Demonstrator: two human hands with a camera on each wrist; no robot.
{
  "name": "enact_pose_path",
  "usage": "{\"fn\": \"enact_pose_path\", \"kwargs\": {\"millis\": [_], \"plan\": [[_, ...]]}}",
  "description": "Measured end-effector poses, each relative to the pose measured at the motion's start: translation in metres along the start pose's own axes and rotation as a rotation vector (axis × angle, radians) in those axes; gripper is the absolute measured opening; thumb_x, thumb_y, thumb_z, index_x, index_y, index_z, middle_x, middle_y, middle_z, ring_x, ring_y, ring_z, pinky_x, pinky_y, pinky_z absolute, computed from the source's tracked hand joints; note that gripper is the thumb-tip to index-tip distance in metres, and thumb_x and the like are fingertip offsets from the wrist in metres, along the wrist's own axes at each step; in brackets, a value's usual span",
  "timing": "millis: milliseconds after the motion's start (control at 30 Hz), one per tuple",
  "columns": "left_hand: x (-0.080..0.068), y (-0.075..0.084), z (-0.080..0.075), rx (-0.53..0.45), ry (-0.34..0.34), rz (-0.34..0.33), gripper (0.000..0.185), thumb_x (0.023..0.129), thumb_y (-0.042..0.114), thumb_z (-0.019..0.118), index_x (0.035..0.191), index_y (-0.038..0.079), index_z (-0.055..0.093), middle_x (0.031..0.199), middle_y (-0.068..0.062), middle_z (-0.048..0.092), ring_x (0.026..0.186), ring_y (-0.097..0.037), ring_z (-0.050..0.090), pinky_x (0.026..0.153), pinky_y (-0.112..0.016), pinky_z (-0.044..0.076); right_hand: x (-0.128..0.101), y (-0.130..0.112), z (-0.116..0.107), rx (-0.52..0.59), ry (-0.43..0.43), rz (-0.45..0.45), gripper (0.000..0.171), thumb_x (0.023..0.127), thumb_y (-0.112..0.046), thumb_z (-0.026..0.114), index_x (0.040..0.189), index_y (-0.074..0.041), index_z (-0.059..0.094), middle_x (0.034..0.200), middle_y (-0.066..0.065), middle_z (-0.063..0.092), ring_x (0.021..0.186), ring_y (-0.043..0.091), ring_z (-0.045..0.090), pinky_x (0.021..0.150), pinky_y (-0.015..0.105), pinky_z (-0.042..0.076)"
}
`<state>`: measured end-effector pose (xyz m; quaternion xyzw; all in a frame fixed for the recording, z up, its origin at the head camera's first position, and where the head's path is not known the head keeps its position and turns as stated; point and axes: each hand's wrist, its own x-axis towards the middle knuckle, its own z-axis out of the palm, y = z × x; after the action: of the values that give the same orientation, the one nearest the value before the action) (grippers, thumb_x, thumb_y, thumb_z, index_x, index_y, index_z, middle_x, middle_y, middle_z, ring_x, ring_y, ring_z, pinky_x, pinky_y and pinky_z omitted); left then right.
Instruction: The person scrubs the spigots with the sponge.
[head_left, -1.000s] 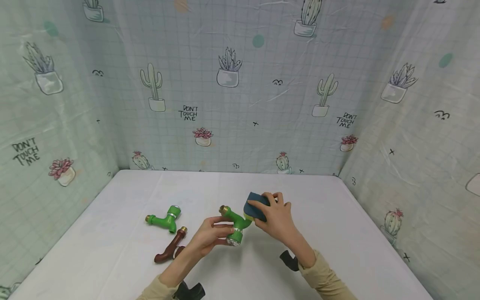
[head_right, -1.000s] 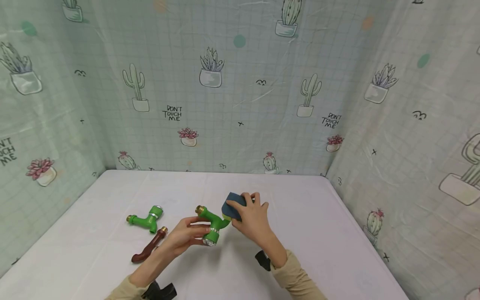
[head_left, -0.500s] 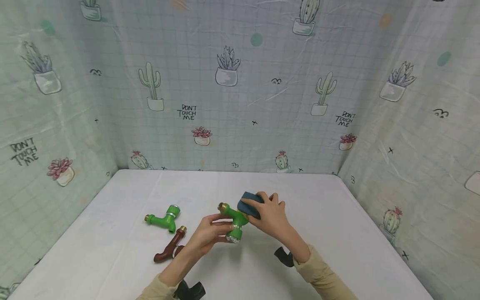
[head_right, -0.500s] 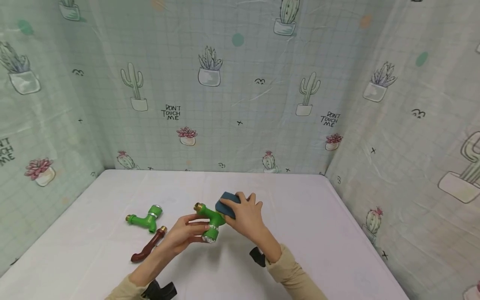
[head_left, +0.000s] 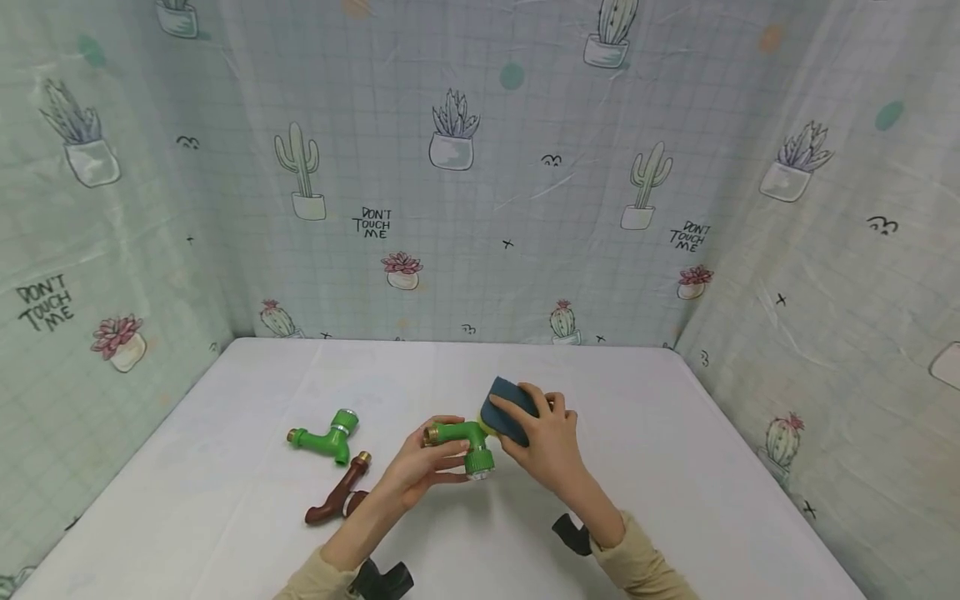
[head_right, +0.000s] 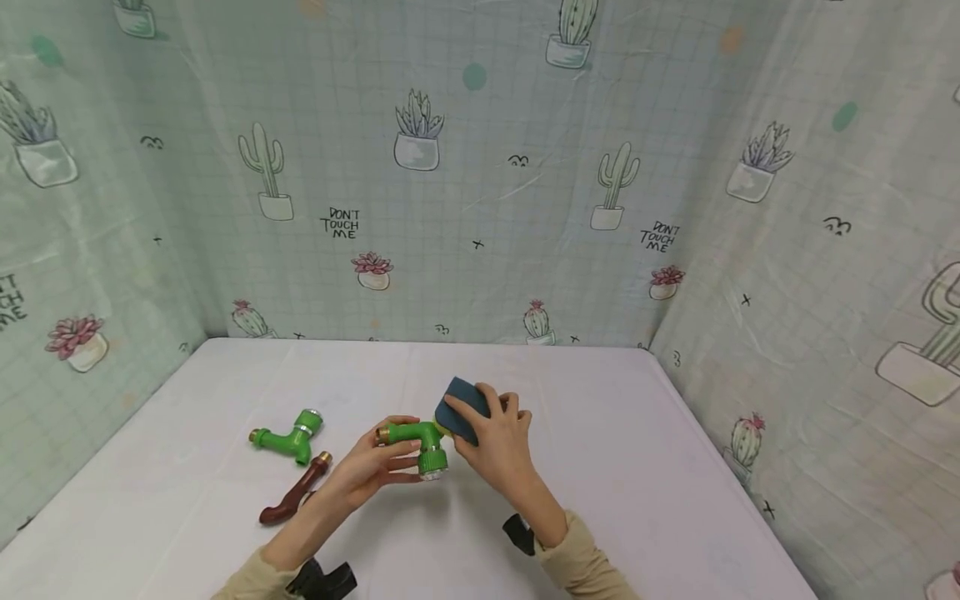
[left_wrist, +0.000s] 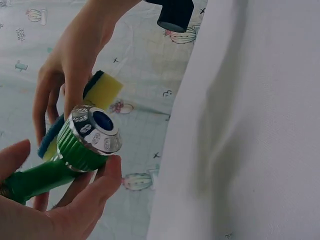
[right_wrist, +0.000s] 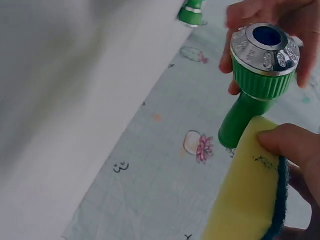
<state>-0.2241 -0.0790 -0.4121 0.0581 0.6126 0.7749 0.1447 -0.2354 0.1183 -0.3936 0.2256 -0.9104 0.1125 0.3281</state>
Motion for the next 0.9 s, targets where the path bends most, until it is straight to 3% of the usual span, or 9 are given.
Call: {"fn": "enact_pose_path", "kwargs": {"millis": [233,300,433,567,700,767,900], "plan": [[0.001,-0.001,0.001,0.075,0.014,0.001,0.032,0.089,0.018,0.054,0.115,0.003,0.043,0.11,-0.018,0.059,0.09,-0.03,0.064,0.074,-0.046,0.054,0.004,0.008,0.01,-0.149,0.124,-0.045,0.056,0.065,-0.031,0.077,0.117,-0.035,0.057,0.122,0.012,0.049,0.092,0.033,0.042,0.062,0.044,0.037],[0.0,0.0,0.001,0.059,0.043,0.006,0.03,0.089,0.017,0.053,0.113,0.002,0.044,0.11,-0.02,0.059,0.089,-0.031,0.065,0.074,-0.046,0.054,0.005,0.012,0.011,-0.099,0.128,-0.002,0.056,0.065,-0.029,0.078,0.117,-0.034,0.057,0.122,0.012,0.048,0.093,0.033,0.041,0.063,0.045,0.036],[-0.001,0.002,0.002,0.01,0.076,0.013,0.024,0.09,0.023,0.052,0.104,0.005,0.045,0.103,-0.016,0.062,0.089,-0.031,0.064,0.075,-0.046,0.054,0.002,0.015,0.011,0.159,0.055,0.089,0.05,0.07,-0.027,0.074,0.117,-0.033,0.057,0.123,0.01,0.048,0.091,0.03,0.041,0.065,0.045,0.039],[0.002,0.003,0.0,-0.062,0.003,-0.037,0.023,0.091,0.032,0.048,0.092,0.01,0.043,0.101,-0.012,0.06,0.093,-0.036,0.062,0.078,-0.048,0.052,-0.003,0.013,0.013,0.315,-0.033,0.098,0.048,0.074,-0.025,0.071,0.119,-0.032,0.056,0.124,0.01,0.047,0.09,0.027,0.041,0.067,0.04,0.044],[0.005,0.003,-0.004,-0.015,-0.11,-0.107,0.017,0.092,0.023,0.049,0.091,0.008,0.042,0.111,-0.021,0.055,0.097,-0.035,0.061,0.08,-0.046,0.052,0.0,0.012,0.012,0.359,-0.026,0.057,0.048,0.073,-0.024,0.073,0.117,-0.031,0.057,0.123,0.01,0.048,0.092,0.026,0.042,0.068,0.039,0.045],[0.006,0.004,-0.007,0.046,-0.161,-0.126,0.02,0.092,0.019,0.049,0.102,0.003,0.042,0.115,-0.024,0.053,0.095,-0.032,0.063,0.079,-0.043,0.053,0.003,0.011,0.01,0.342,-0.025,0.02,0.048,0.072,-0.024,0.074,0.116,-0.032,0.058,0.123,0.009,0.049,0.092,0.026,0.042,0.069,0.04,0.044],[0.007,0.005,-0.01,0.12,-0.225,-0.142,0.05,0.091,0.018,0.051,0.129,-0.005,0.031,0.116,-0.026,0.054,0.091,-0.026,0.065,0.077,-0.041,0.055,0.006,0.01,0.008,0.233,-0.026,-0.058,0.049,0.071,-0.027,0.074,0.117,-0.033,0.057,0.125,0.008,0.048,0.094,0.026,0.042,0.068,0.039,0.04]]}}
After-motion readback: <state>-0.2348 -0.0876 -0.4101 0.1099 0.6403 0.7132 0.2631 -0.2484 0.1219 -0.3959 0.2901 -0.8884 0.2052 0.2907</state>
